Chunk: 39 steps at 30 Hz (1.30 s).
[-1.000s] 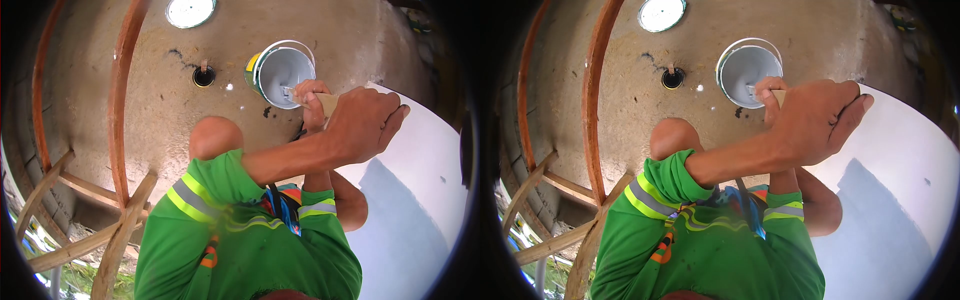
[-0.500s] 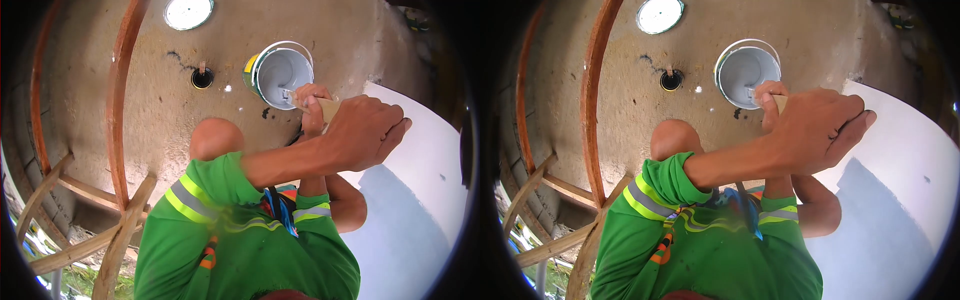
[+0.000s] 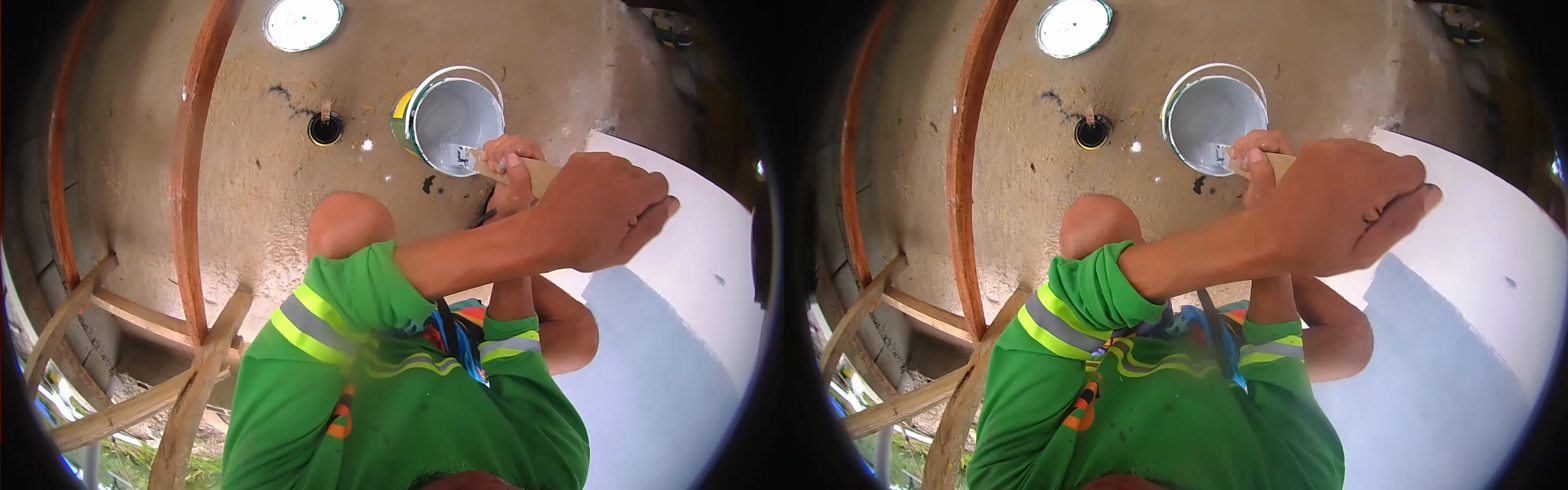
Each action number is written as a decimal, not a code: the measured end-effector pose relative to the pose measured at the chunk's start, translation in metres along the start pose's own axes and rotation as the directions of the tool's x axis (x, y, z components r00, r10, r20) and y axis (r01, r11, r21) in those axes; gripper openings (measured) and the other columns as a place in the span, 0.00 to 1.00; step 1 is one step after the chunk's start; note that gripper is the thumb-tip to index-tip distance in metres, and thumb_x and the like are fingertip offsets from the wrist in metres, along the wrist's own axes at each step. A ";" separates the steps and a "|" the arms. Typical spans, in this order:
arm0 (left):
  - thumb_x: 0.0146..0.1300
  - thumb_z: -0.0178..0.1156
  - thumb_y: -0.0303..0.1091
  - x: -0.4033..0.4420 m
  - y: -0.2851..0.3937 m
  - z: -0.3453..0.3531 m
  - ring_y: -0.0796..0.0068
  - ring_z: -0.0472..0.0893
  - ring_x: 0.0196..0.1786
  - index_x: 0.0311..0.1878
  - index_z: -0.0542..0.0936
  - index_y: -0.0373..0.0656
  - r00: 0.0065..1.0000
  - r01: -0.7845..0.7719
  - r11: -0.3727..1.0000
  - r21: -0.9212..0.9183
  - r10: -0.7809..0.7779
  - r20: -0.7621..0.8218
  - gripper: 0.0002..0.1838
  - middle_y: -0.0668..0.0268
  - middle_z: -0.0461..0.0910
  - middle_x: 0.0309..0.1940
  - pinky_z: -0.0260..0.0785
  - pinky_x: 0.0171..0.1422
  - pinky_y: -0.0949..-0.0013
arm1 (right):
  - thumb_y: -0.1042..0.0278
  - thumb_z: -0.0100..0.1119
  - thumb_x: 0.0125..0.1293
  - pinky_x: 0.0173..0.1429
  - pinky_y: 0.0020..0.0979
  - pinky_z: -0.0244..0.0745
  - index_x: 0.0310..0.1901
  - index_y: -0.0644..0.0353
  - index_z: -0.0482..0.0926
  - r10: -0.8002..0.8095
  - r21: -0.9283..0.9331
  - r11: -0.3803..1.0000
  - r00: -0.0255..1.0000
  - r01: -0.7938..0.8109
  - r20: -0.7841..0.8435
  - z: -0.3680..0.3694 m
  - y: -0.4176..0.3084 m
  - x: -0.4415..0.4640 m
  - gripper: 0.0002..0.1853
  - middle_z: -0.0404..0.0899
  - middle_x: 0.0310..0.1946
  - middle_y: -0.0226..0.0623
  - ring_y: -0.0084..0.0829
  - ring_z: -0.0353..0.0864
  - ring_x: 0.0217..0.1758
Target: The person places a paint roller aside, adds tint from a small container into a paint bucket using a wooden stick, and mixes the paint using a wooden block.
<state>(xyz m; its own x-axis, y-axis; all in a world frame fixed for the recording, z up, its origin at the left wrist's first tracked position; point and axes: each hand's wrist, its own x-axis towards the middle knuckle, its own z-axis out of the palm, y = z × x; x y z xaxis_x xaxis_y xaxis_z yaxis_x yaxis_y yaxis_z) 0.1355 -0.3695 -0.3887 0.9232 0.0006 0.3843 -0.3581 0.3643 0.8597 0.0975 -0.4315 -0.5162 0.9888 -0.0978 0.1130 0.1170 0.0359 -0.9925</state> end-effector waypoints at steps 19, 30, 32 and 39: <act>0.67 0.59 0.36 0.019 -0.017 -0.008 0.48 0.75 0.21 0.20 0.75 0.41 0.999 0.015 0.996 0.088 -0.012 -0.044 0.18 0.55 0.74 0.16 0.65 0.28 0.49 | 0.73 0.50 0.68 0.51 0.37 0.72 0.37 0.61 0.71 0.070 -0.186 0.980 0.998 -0.070 -0.005 -0.014 0.027 0.030 0.02 0.70 0.28 0.35 0.29 0.69 0.35; 0.68 0.60 0.34 0.005 -0.016 -0.012 0.61 0.70 0.18 0.22 0.74 0.44 0.997 -0.030 0.979 0.204 0.045 -0.070 0.17 0.64 0.69 0.13 0.56 0.27 0.58 | 0.75 0.50 0.68 0.52 0.34 0.72 0.36 0.62 0.71 0.090 -0.215 0.973 0.996 -0.085 0.009 -0.003 0.014 0.025 0.02 0.71 0.30 0.35 0.30 0.71 0.39; 0.66 0.61 0.33 0.013 -0.014 -0.020 0.59 0.71 0.19 0.21 0.74 0.43 0.999 -0.013 0.977 0.212 0.024 -0.049 0.16 0.63 0.70 0.14 0.58 0.27 0.56 | 0.75 0.50 0.68 0.51 0.33 0.71 0.35 0.62 0.71 0.010 -0.181 0.983 0.999 -0.016 -0.033 0.028 0.012 0.047 0.03 0.71 0.29 0.34 0.29 0.71 0.39; 0.64 0.61 0.32 -0.002 -0.008 -0.007 0.54 0.72 0.21 0.19 0.72 0.41 0.997 0.002 0.987 0.161 0.011 -0.082 0.17 0.58 0.70 0.14 0.63 0.29 0.52 | 0.76 0.50 0.66 0.51 0.32 0.71 0.34 0.61 0.73 0.019 -0.099 0.995 0.985 -0.002 0.170 -0.016 0.018 0.015 0.03 0.73 0.30 0.34 0.28 0.71 0.37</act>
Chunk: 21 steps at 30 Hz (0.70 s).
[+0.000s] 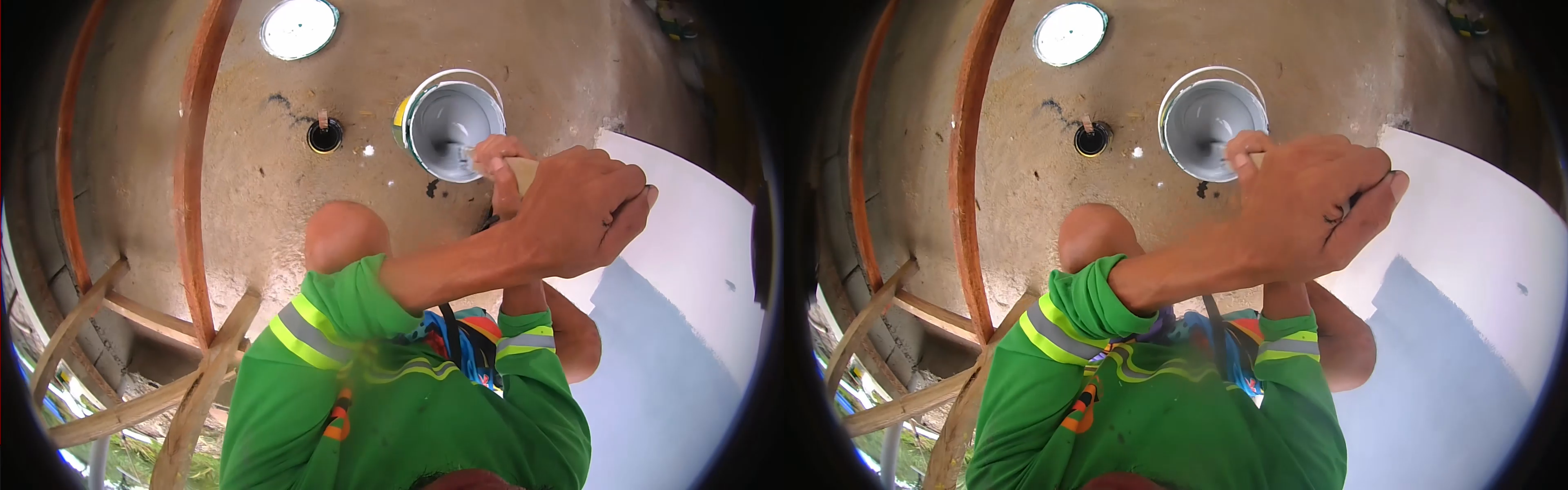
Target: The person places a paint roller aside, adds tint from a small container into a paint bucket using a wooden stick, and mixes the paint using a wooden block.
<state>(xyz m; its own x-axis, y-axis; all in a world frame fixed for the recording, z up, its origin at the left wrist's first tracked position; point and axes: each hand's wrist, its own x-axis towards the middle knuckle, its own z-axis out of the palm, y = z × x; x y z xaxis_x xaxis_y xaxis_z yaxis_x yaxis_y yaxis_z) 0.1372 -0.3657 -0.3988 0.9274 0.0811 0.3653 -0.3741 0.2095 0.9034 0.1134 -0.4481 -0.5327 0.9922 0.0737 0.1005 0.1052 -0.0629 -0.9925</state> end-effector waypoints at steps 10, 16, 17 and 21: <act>0.64 0.60 0.31 -0.006 -0.005 0.004 0.51 0.73 0.21 0.19 0.71 0.41 0.998 0.004 1.000 0.005 -0.004 0.059 0.17 0.58 0.72 0.14 0.63 0.29 0.51 | 0.76 0.49 0.67 0.50 0.33 0.70 0.38 0.61 0.74 -0.004 -0.009 1.000 0.998 0.005 0.056 -0.007 0.012 -0.015 0.03 0.76 0.32 0.36 0.25 0.71 0.38; 0.64 0.61 0.31 0.026 -0.009 -0.014 0.51 0.73 0.21 0.21 0.72 0.40 0.999 0.032 0.998 0.057 -0.032 0.000 0.16 0.58 0.72 0.15 0.63 0.28 0.52 | 0.75 0.50 0.68 0.49 0.33 0.70 0.35 0.61 0.72 -0.076 0.110 0.991 0.996 0.081 -0.045 0.022 0.010 -0.003 0.03 0.73 0.29 0.35 0.25 0.69 0.36; 0.64 0.62 0.33 0.028 -0.008 -0.024 0.51 0.74 0.22 0.21 0.72 0.41 0.995 0.064 0.997 0.051 -0.068 0.076 0.16 0.59 0.73 0.16 0.64 0.29 0.52 | 0.75 0.50 0.69 0.49 0.33 0.70 0.35 0.62 0.72 -0.062 0.077 0.995 0.996 0.067 -0.066 0.037 0.005 0.002 0.04 0.72 0.29 0.35 0.25 0.69 0.35; 0.69 0.59 0.39 -0.022 0.002 -0.002 0.60 0.77 0.25 0.26 0.76 0.46 0.980 -0.031 0.997 0.070 0.016 0.200 0.15 0.64 0.76 0.19 0.62 0.34 0.57 | 0.74 0.50 0.69 0.48 0.32 0.70 0.33 0.61 0.71 -0.099 0.152 0.983 0.995 0.102 -0.028 0.020 0.007 -0.016 0.06 0.71 0.28 0.34 0.24 0.68 0.34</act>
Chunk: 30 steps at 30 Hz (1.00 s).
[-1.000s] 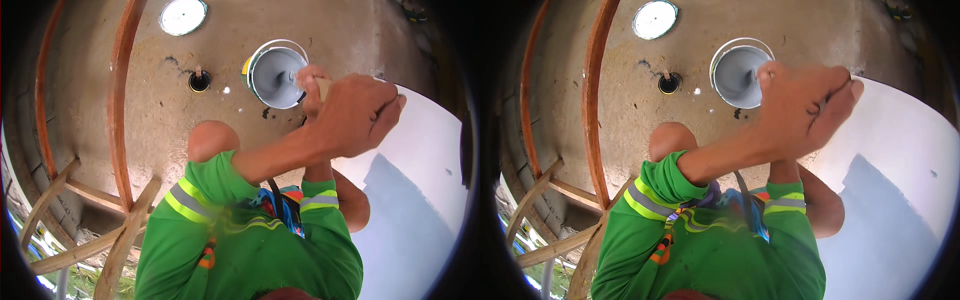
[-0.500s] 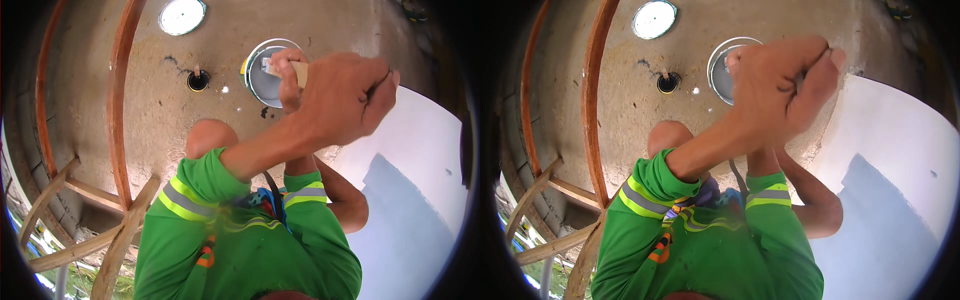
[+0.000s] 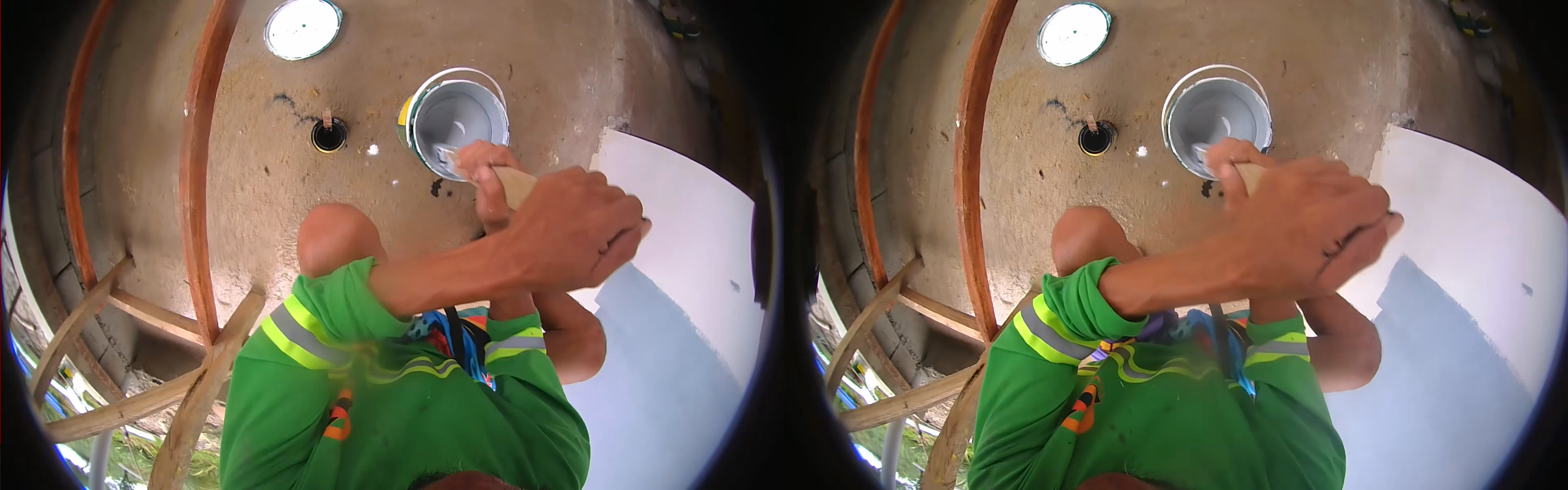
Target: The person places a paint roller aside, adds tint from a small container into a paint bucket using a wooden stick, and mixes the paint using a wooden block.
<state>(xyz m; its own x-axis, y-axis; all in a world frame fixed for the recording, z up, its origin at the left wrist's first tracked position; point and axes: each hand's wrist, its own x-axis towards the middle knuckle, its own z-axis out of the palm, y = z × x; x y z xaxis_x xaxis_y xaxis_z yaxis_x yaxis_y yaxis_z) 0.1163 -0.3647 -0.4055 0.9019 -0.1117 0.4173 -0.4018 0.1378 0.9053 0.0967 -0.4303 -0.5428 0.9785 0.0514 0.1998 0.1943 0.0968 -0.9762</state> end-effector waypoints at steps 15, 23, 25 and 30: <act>0.68 0.60 0.36 0.019 -0.006 0.002 0.59 0.73 0.22 0.22 0.73 0.44 0.993 0.060 0.997 0.049 -0.055 -0.102 0.17 0.63 0.72 0.16 0.55 0.30 0.54 | 0.71 0.50 0.69 0.47 0.32 0.69 0.40 0.62 0.75 0.012 -0.032 0.999 0.997 -0.014 -0.081 -0.038 0.021 0.003 0.05 0.77 0.32 0.35 0.24 0.72 0.36; 0.71 0.59 0.35 -0.003 -0.001 0.013 0.67 0.67 0.17 0.22 0.71 0.45 0.999 -0.028 0.999 -0.017 0.027 -0.037 0.18 0.67 0.66 0.12 0.56 0.32 0.59 | 0.71 0.49 0.69 0.46 0.31 0.69 0.38 0.60 0.74 0.004 -0.136 0.991 1.000 -0.002 0.013 -0.015 0.000 -0.017 0.04 0.76 0.32 0.35 0.24 0.70 0.36; 0.70 0.59 0.35 0.002 -0.004 0.026 0.66 0.68 0.18 0.22 0.71 0.45 0.993 -0.040 0.999 -0.030 0.037 -0.111 0.18 0.67 0.66 0.12 0.56 0.32 0.58 | 0.71 0.49 0.69 0.47 0.31 0.69 0.38 0.60 0.73 0.035 -0.124 0.991 0.997 -0.044 -0.074 -0.026 0.001 -0.009 0.04 0.76 0.33 0.36 0.24 0.70 0.36; 0.68 0.61 0.35 0.024 -0.010 -0.014 0.59 0.72 0.22 0.25 0.73 0.43 0.995 0.059 0.998 0.008 -0.059 -0.079 0.15 0.64 0.72 0.18 0.58 0.32 0.55 | 0.72 0.47 0.70 0.49 0.33 0.69 0.40 0.62 0.72 0.172 -0.177 0.965 0.975 -0.196 -0.144 -0.012 -0.005 -0.003 0.04 0.76 0.34 0.38 0.27 0.70 0.37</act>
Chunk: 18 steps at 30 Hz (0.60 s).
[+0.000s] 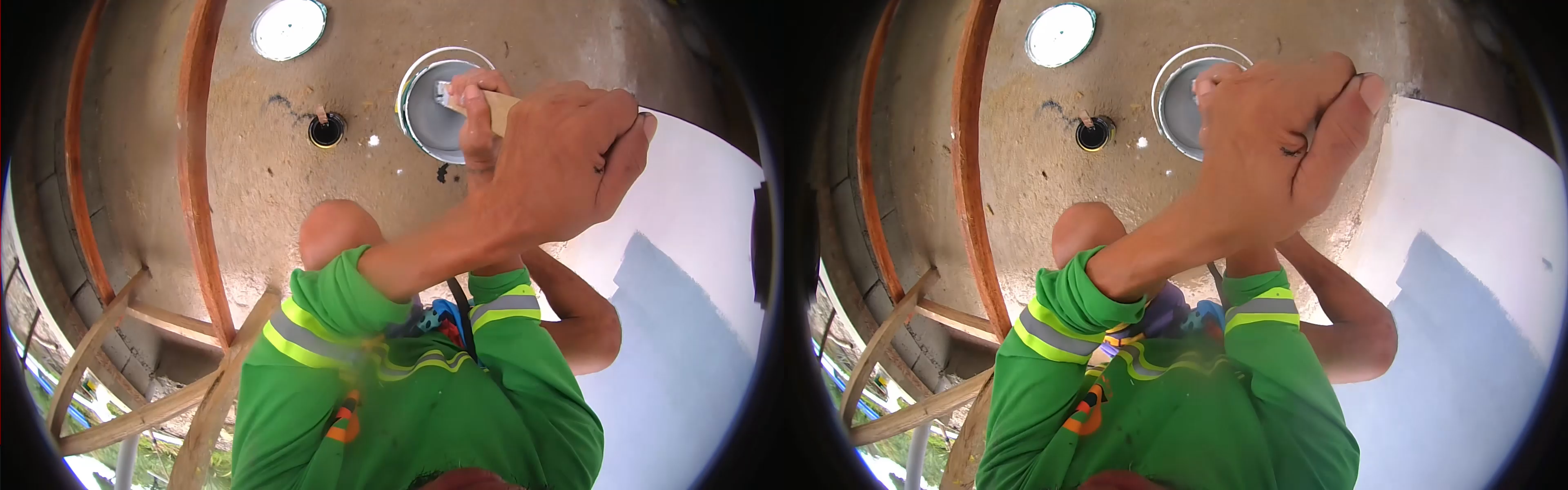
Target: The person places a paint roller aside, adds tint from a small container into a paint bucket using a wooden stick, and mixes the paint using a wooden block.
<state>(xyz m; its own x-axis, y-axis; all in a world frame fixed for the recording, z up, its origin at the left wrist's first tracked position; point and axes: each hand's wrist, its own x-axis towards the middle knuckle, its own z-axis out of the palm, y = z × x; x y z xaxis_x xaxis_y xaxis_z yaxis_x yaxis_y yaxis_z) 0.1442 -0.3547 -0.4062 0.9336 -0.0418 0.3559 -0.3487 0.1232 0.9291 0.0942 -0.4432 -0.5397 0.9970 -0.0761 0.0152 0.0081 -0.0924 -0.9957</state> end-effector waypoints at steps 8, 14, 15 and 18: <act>0.64 0.64 0.40 -0.027 0.007 0.011 0.46 0.71 0.59 0.54 0.76 0.33 0.987 -0.140 0.990 -0.021 0.141 0.072 0.22 0.49 0.76 0.53 0.64 0.61 0.48 | 0.68 0.53 0.69 0.43 0.31 0.69 0.41 0.60 0.73 -0.179 0.072 0.980 0.980 0.185 -0.090 -0.007 -0.027 0.026 0.06 0.74 0.29 0.35 0.26 0.70 0.32; 0.76 0.51 0.44 0.037 -0.003 -0.124 0.74 0.76 0.42 0.62 0.72 0.31 0.978 0.196 0.810 -0.553 -0.204 0.048 0.24 0.60 0.79 0.41 0.68 0.48 0.70 | 0.70 0.52 0.68 0.44 0.30 0.70 0.38 0.60 0.75 -0.140 0.004 0.990 0.990 0.140 0.021 0.030 -0.004 0.032 0.05 0.75 0.28 0.35 0.25 0.72 0.33; 0.77 0.50 0.43 0.044 0.000 -0.126 0.77 0.76 0.44 0.66 0.69 0.30 0.957 0.248 0.839 -0.485 -0.290 -0.013 0.25 0.61 0.80 0.41 0.68 0.50 0.72 | 0.70 0.52 0.68 0.43 0.29 0.70 0.37 0.60 0.76 -0.159 0.008 0.987 0.986 0.159 0.051 0.033 0.006 0.032 0.05 0.76 0.28 0.34 0.24 0.72 0.32; 0.75 0.51 0.41 0.048 0.008 -0.121 0.70 0.74 0.58 0.70 0.67 0.30 0.899 0.263 0.961 -0.092 -0.278 -0.338 0.29 0.56 0.80 0.52 0.64 0.64 0.67 | 0.70 0.50 0.69 0.43 0.28 0.70 0.34 0.60 0.76 -0.187 0.039 0.982 0.969 0.183 0.164 0.013 0.010 0.005 0.07 0.76 0.28 0.32 0.24 0.72 0.33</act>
<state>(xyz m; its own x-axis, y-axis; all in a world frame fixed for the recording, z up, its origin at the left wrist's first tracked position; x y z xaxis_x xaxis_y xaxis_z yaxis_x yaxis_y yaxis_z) 0.1964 -0.2359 -0.3940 0.9644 0.2632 0.0276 -0.0822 0.1985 0.9766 0.1001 -0.4320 -0.5505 0.9768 0.1063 0.1859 0.1935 -0.0663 -0.9789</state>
